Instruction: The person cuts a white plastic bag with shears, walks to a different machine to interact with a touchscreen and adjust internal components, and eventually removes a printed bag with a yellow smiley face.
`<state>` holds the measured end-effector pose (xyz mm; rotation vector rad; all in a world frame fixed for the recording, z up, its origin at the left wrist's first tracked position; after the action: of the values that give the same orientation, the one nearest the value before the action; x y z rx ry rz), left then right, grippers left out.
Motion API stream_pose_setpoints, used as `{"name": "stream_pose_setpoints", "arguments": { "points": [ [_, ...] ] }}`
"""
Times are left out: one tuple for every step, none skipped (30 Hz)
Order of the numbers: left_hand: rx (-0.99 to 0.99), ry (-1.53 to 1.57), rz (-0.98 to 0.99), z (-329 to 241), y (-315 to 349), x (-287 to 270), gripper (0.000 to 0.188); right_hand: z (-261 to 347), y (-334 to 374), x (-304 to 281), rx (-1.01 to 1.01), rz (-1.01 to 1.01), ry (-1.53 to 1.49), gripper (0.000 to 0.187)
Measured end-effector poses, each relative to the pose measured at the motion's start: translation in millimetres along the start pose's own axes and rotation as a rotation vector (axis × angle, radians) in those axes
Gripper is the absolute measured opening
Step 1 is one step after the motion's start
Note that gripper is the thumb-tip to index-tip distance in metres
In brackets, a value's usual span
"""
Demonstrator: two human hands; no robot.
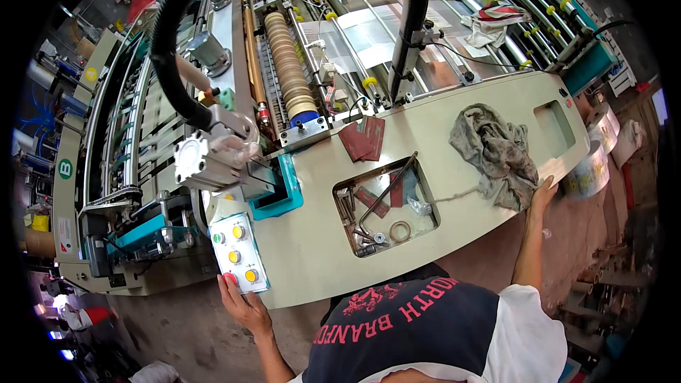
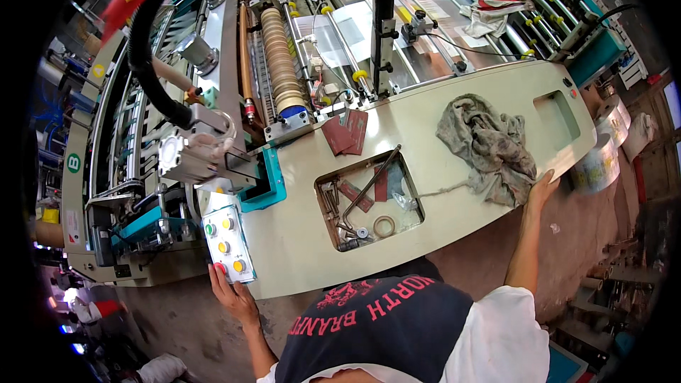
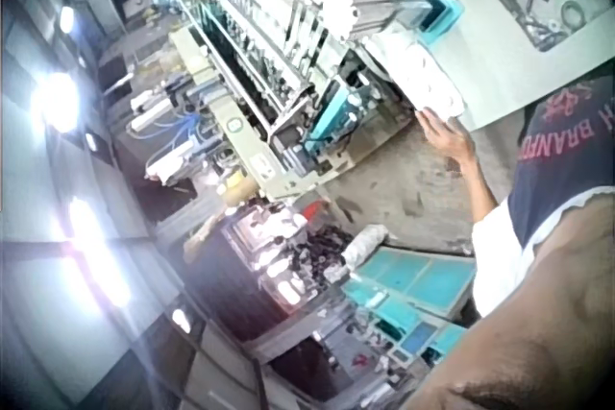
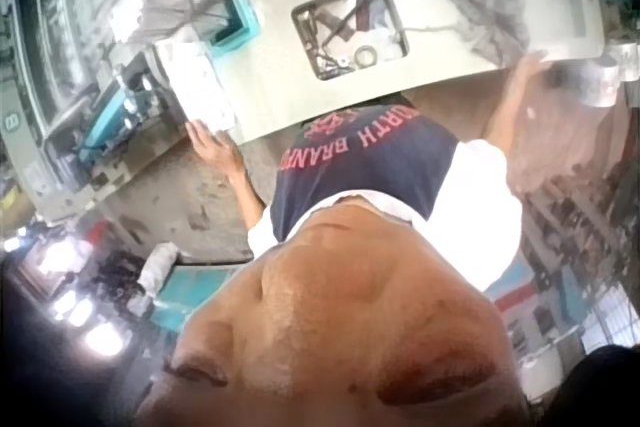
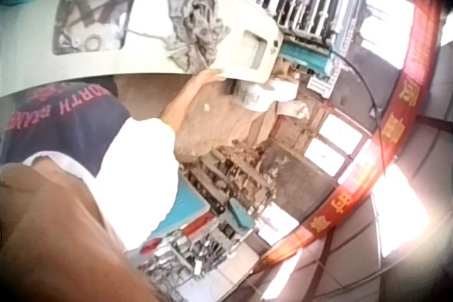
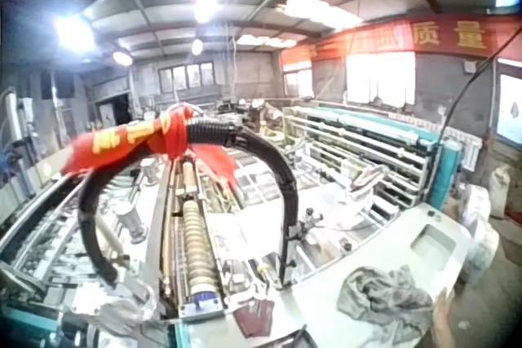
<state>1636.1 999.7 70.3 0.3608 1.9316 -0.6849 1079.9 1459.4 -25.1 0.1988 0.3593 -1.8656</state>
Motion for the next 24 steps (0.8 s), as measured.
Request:
{"name": "stream_pose_setpoints", "arguments": {
  "points": [
    [0.004,0.003,0.004,-2.4,2.9,2.0,0.056,0.8,0.2,-0.7,0.038,-0.03,0.017,0.066],
    [-0.029,0.049,-0.012,-3.7,5.0,3.5,0.06,0.0,1.0,-2.8,0.04,-0.036,0.02,0.066],
    [-0.059,0.098,-0.034,-3.7,5.1,5.0,0.065,-0.5,0.7,-3.8,0.039,-0.035,-0.001,0.066],
    [-0.052,0.103,-0.033,-2.0,6.1,7.3,0.065,-0.4,0.8,-4.7,0.04,-0.034,-0.021,0.067],
    [-0.058,0.104,-0.058,0.8,7.8,10.1,0.064,0.1,1.3,-4.2,0.039,-0.044,-0.022,0.067],
    [-0.063,0.108,-0.078,1.9,7.8,12.4,0.064,2.6,2.9,-3.4,0.07,-0.048,0.031,0.067],
    [-0.053,0.117,-0.074,2.6,8.0,13.3,0.064,3.4,3.0,-3.3,0.101,-0.053,0.083,0.068],
    [-0.052,0.116,-0.089,3.1,8.4,13.0,0.063,-8.2,-2.9,-3.0,0.067,-0.073,0.095,0.067],
    [-0.056,0.108,-0.107,3.3,9.2,11.5,0.062,-6.1,-2.3,-1.2,0.07,-0.078,0.096,0.067],
    [-0.058,0.104,-0.102,4.3,9.4,11.3,0.061,-2.3,0.4,1.7,0.059,-0.073,0.086,0.066],
    [-0.054,0.105,-0.1,4.4,8.2,11.6,0.061,-0.4,2.9,3.2,0.048,-0.067,0.076,0.066],
    [-0.058,0.11,-0.1,3.1,7.7,11.5,0.062,-3.0,1.5,1.5,0.002,-0.049,0.038,0.065],
    [-0.06,0.115,-0.101,2.4,6.9,11.6,0.062,-5.5,1.6,0.5,0.005,-0.053,0.039,0.065],
    [-0.054,0.117,-0.098,2.8,6.1,12.6,0.062,-7.5,1.7,-0.6,0.022,-0.075,0.033,0.065],
    [-0.047,0.147,-0.107,1.9,4.4,15.8,0.062,-10.2,1.6,-5.1,0.043,-0.105,0.031,0.064],
    [-0.037,0.182,-0.118,1.6,2.3,19.5,0.062,-3.2,6.2,-4.4,0.047,-0.125,0.033,0.064],
    [-0.016,0.193,-0.108,2.5,4.5,20.8,0.062,3.7,11.8,-1.3,0.095,-0.109,0.103,0.064],
    [-0.015,0.212,-0.123,6.7,7.7,22.2,0.063,10.4,11.1,-6.6,0.142,-0.111,0.171,0.063],
    [-0.004,0.255,-0.136,10.2,7.6,27.9,0.063,-23.8,-9.2,-17.6,0.092,-0.156,0.245,0.063],
    [0.025,0.218,-0.145,15.4,10.0,30.4,0.06,-37.1,-14.5,-17.8,0.075,-0.148,0.208,0.061],
    [0.025,0.15,-0.181,21.0,17.6,20.8,0.058,-24.0,-8.2,10.5,0.044,-0.13,0.083,0.059],
    [0.011,0.074,-0.17,13.3,14.9,17.8,0.058,20.5,14.3,19.6,0.136,-0.109,-0.009,0.057],
    [-0.001,0.006,-0.159,3.5,13.3,15.0,0.058,18.9,13.5,11.5,0.1,-0.141,-0.008,0.057],
    [-0.017,-0.046,-0.166,-2.6,11.9,15.3,0.058,21.6,14.4,6.3,0.104,-0.147,0.019,0.057]
  ]
}}
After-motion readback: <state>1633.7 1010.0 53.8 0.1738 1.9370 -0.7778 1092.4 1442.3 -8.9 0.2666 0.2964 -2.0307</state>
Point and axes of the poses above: each hand's wrist, its own y-axis away from the middle knuckle, its own x-axis out of the palm, z = x × y, the point moved 1 cm from there along -y, towards the middle knuckle, and after that the axes turned 11 degrees about z, right-handed, at the moved point
